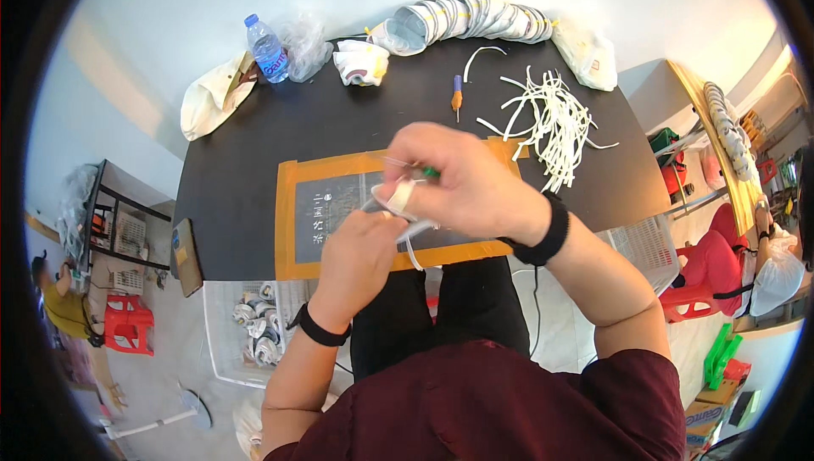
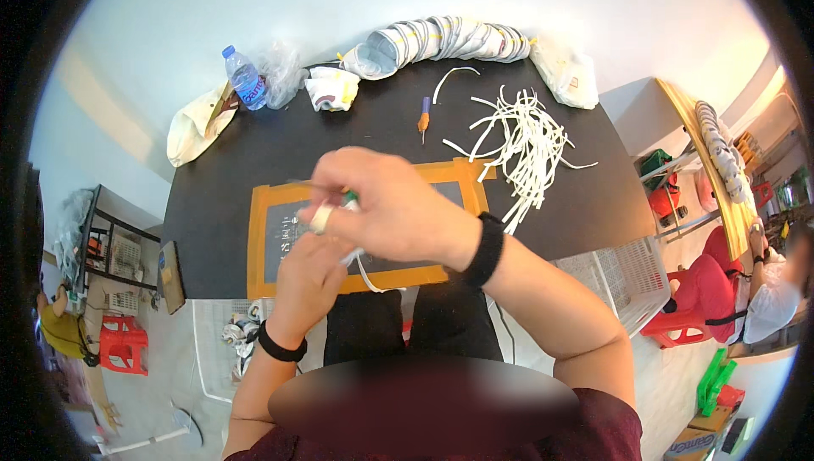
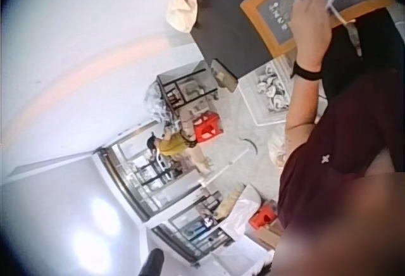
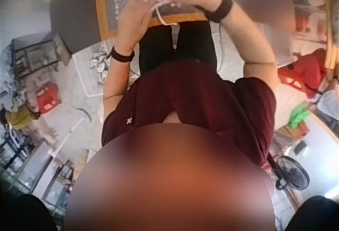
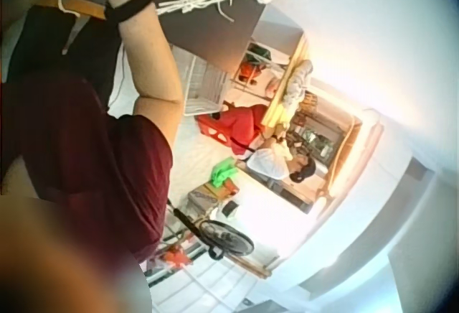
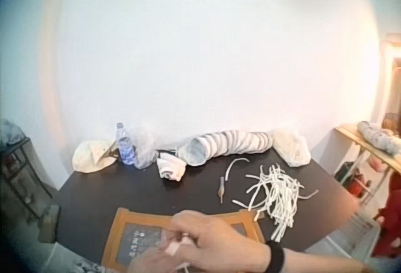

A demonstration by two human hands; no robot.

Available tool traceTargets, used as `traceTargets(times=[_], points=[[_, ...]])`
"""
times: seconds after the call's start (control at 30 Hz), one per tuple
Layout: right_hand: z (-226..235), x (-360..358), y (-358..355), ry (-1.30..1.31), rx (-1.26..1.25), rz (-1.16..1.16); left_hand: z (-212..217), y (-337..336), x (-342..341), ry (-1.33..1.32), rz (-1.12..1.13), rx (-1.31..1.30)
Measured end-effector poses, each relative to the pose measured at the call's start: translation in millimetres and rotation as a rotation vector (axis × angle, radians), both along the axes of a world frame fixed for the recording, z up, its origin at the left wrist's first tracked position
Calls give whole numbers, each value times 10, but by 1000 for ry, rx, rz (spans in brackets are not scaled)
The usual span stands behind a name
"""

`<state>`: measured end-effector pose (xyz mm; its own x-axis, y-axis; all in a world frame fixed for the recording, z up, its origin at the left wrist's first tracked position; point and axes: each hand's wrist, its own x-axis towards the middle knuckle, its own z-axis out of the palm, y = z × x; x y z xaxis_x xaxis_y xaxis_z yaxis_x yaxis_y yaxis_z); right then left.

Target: Lacing a shoe upper in a manufacturing workshop environment.

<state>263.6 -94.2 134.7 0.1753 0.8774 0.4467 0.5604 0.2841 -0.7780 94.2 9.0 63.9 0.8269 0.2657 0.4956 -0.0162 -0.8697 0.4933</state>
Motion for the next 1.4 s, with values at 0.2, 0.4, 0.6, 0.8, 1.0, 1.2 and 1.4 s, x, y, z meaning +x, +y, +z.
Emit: traceTargets(times=[0.2, 0.4, 0.6, 0.8, 1.0, 1.2, 1.4], points=[[-286, -122, -26, -261, -127, 88, 175, -115, -191, -3, -110, 502], [-377, -121, -194, -328, -236, 120, 86, 11, -437, -137, -50, 568], [-479, -308, -183, -253, -188, 22, 113, -33, -427, -171, -38, 629], [-575, -490, -151, -490, -151, -128, 67, -48, -458, -83, -87, 549], [-817, -370, 12, 68, -149, -94, 143, -37, -416, -79, 42, 331], [-941, -466, 97, -5, -149, -141, 117, -34, -441, -33, -2, 414], [-757, -445, 11, 1152, -534, 33, 226, 24, -632, 85, -207, 612]])
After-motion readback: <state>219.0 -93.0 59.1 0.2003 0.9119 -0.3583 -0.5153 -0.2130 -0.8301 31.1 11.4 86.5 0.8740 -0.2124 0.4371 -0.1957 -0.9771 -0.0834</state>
